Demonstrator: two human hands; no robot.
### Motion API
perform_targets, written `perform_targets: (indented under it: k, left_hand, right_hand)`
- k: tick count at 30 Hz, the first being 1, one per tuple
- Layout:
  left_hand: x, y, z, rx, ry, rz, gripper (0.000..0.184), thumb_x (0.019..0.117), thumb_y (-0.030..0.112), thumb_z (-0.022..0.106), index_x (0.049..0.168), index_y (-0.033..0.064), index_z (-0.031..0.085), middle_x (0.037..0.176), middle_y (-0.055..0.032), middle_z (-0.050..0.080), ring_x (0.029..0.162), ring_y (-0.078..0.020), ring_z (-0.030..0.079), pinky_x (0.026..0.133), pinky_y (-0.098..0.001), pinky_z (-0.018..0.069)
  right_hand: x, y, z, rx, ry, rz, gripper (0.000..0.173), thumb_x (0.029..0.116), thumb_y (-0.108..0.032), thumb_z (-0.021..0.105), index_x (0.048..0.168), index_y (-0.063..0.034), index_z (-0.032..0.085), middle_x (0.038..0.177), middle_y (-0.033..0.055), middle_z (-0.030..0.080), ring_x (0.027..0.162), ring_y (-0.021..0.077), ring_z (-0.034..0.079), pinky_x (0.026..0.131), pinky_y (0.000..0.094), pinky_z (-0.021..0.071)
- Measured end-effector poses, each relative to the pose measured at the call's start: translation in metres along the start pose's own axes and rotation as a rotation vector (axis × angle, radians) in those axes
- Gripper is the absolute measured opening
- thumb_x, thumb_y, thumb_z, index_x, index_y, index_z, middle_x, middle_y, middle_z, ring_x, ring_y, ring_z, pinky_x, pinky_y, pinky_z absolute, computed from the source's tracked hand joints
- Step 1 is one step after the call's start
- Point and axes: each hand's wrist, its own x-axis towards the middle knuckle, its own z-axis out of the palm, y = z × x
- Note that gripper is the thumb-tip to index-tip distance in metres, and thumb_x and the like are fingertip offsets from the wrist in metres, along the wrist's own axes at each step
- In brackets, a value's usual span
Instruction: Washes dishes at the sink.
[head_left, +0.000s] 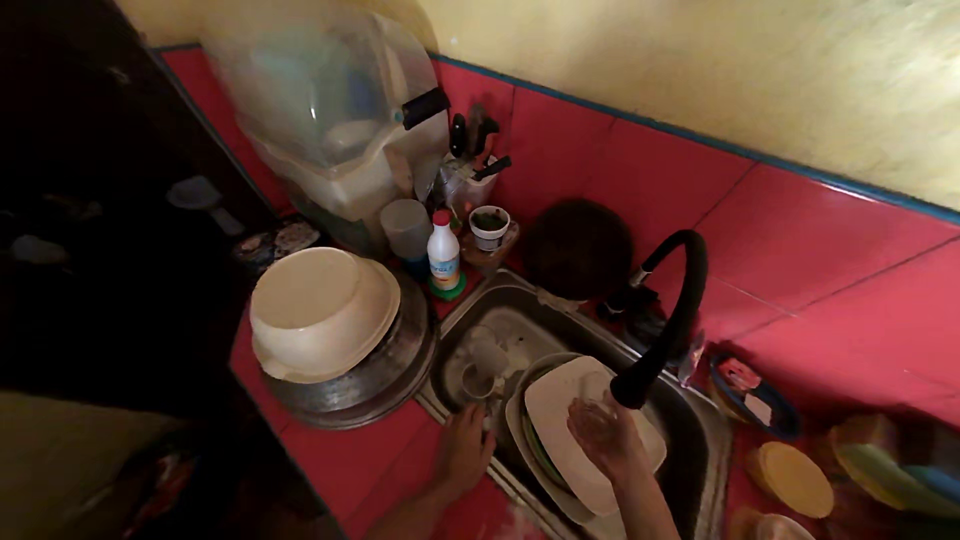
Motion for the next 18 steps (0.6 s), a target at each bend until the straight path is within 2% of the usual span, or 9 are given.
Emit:
perform_targets:
  k: [2, 4, 5, 7, 8, 11, 13, 16, 18]
  left_hand:
    - [0.000, 0.002, 0.001, 0.009, 0.008, -0.012, 0.048, 0.1040, 0.036, 0.047, 0.141, 0.0069, 0.058, 0.148, -0.0173, 0.053, 0.131, -0.0342, 0.055, 0.112, -0.0505, 0.0404]
    - [-0.001, 0.003, 0.002, 0.019, 0.020, -0.030, 0.049, 0.1039, 0.036, 0.048, 0.141, 0.0058, 0.057, 0.147, -0.0171, 0.054, 0.133, -0.0330, 0.054, 0.114, -0.0495, 0.0383]
    - [-0.002, 0.003, 0.002, 0.021, 0.022, -0.031, 0.050, 0.1041, 0.037, 0.047, 0.141, 0.0052, 0.057, 0.146, -0.0176, 0.055, 0.134, -0.0329, 0.053, 0.115, -0.0495, 0.0378]
    - [-0.002, 0.002, 0.002, 0.018, 0.030, -0.015, 0.051, 0.1044, 0.039, 0.047, 0.141, 0.0049, 0.057, 0.146, -0.0179, 0.055, 0.134, -0.0328, 0.053, 0.115, -0.0505, 0.0368]
    - [-0.002, 0.001, 0.003, 0.020, 0.024, -0.011, 0.051, 0.1043, 0.039, 0.047, 0.142, 0.0055, 0.057, 0.146, -0.0172, 0.054, 0.135, -0.0326, 0.053, 0.115, -0.0507, 0.0366]
    - [-0.002, 0.002, 0.004, 0.010, 0.006, -0.002, 0.054, 0.1053, 0.040, 0.045, 0.145, 0.0054, 0.054, 0.148, -0.0169, 0.053, 0.136, -0.0324, 0.051, 0.117, -0.0497, 0.0338]
    - [-0.002, 0.002, 0.003, 0.003, 0.037, 0.004, 0.053, 0.1051, 0.041, 0.046, 0.144, 0.0058, 0.055, 0.146, -0.0164, 0.055, 0.135, -0.0315, 0.053, 0.118, -0.0498, 0.0342]
    - [-0.003, 0.004, 0.004, -0.016, 0.043, -0.007, 0.052, 0.1048, 0.039, 0.048, 0.144, 0.0065, 0.055, 0.146, -0.0156, 0.055, 0.135, -0.0310, 0.053, 0.117, -0.0504, 0.0346]
    - [0.001, 0.002, 0.005, -0.030, 0.044, 0.003, 0.050, 0.1044, 0.038, 0.049, 0.143, 0.0061, 0.056, 0.145, -0.0159, 0.056, 0.134, -0.0312, 0.054, 0.117, -0.0501, 0.0349]
  right_hand:
    - [0.004, 0.007, -0.012, -0.600, 0.044, -0.344, 0.049, 0.1015, -0.014, 0.059, 0.145, 0.0016, 0.041, 0.130, 0.0218, 0.059, 0.108, 0.0285, 0.067, 0.087, 0.0436, 0.0593]
    - [0.010, 0.012, -0.025, -1.017, 0.093, -0.656, 0.074, 0.0818, -0.014, 0.082, 0.143, 0.0079, 0.046, 0.133, 0.0295, 0.057, 0.116, 0.0379, 0.062, 0.095, 0.0527, 0.0541]
    - [0.011, 0.014, -0.029, -1.002, 0.060, -0.698, 0.075, 0.0805, -0.012, 0.082, 0.142, 0.0098, 0.044, 0.132, 0.0292, 0.057, 0.114, 0.0367, 0.063, 0.093, 0.0511, 0.0550]
    - [0.007, 0.015, -0.024, -0.712, -0.016, -0.551, 0.061, 0.0927, -0.011, 0.067, 0.142, 0.0043, 0.035, 0.123, 0.0190, 0.060, 0.101, 0.0232, 0.067, 0.081, 0.0402, 0.0599]
    - [0.003, 0.015, -0.020, -0.653, -0.005, -0.501, 0.061, 0.0955, -0.013, 0.066, 0.145, 0.0016, 0.033, 0.124, 0.0187, 0.059, 0.100, 0.0228, 0.067, 0.080, 0.0411, 0.0598]
    - [0.003, 0.013, -0.024, -0.792, 0.047, -0.674, 0.072, 0.0847, -0.008, 0.077, 0.143, 0.0089, 0.038, 0.128, 0.0265, 0.058, 0.106, 0.0282, 0.063, 0.086, 0.0439, 0.0572]
    - [0.002, 0.010, -0.020, -0.628, 0.016, -0.561, 0.060, 0.0982, -0.015, 0.063, 0.147, 0.0003, 0.032, 0.123, 0.0145, 0.058, 0.096, 0.0177, 0.067, 0.077, 0.0371, 0.0609]
    - [-0.005, 0.007, -0.021, -0.762, 0.018, -0.689, 0.082, 0.0870, -0.008, 0.076, 0.151, 0.0080, 0.028, 0.136, 0.0254, 0.054, 0.113, 0.0233, 0.061, 0.092, 0.0381, 0.0556]
    - [-0.003, 0.006, -0.019, -0.715, 0.018, -0.620, 0.064, 0.0952, -0.011, 0.066, 0.147, 0.0036, 0.031, 0.123, 0.0161, 0.058, 0.100, 0.0161, 0.066, 0.081, 0.0339, 0.0594]
